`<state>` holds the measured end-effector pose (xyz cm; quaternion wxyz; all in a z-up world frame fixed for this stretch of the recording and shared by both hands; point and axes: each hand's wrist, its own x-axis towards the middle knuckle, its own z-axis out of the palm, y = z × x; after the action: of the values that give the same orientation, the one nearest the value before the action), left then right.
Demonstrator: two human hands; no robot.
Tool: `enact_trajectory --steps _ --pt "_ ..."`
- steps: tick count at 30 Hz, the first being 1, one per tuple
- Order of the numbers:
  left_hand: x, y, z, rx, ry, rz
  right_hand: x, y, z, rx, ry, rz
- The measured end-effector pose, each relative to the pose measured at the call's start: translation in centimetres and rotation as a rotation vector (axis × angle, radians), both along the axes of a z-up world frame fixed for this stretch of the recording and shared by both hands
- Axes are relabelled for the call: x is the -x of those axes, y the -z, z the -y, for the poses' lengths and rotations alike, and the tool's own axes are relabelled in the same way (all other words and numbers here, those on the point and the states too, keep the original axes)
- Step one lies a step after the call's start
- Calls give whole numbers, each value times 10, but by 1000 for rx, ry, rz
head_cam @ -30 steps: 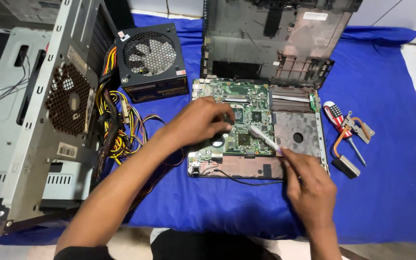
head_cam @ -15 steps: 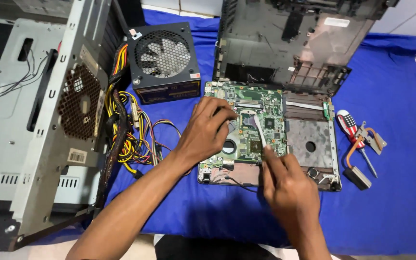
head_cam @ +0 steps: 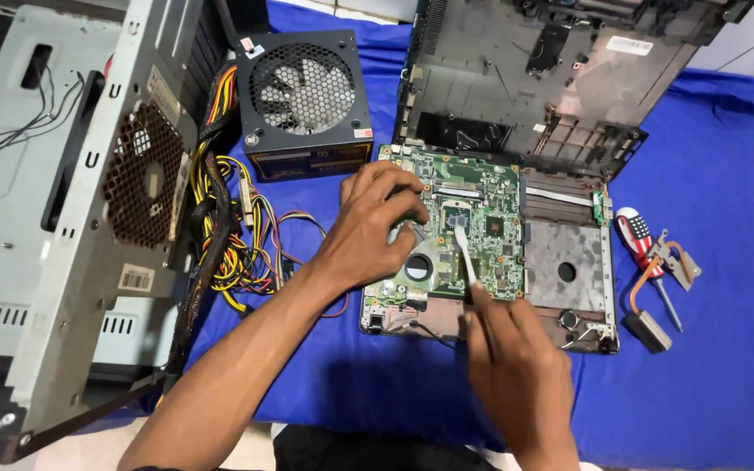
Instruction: Disassembling a laptop and cleaning the internal motherboard using a screwdriver, toothbrush, and cotton swab.
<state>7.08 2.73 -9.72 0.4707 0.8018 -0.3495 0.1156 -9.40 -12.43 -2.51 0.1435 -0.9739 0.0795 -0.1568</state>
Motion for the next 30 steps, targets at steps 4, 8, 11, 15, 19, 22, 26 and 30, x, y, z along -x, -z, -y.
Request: enact_trajectory --steps 4,8,11,15,19,22,26,30 --pt "1 -12 -10 -158 52 57 -14 7 1 -9 -55 81" --pt "0 -15 -19 -169 131 42 -1 0 -3 -104 -26 -47" --pt "0 -16 -19 -196 168 49 1 4 1 -139 -11 -84" --pt "7 -16 -13 -238 216 18 1 8 3 -119 -37 -2" --pt "13 -21 -13 -197 200 60 7 16 7 -150 -70 18" --pt "10 -24 -17 -230 194 67 10 21 8 -148 -56 17" --pt "8 -23 -20 -330 197 62 13 22 7 -187 -40 33" --pt "11 -27 -16 -421 173 113 13 23 6 -205 -45 32"
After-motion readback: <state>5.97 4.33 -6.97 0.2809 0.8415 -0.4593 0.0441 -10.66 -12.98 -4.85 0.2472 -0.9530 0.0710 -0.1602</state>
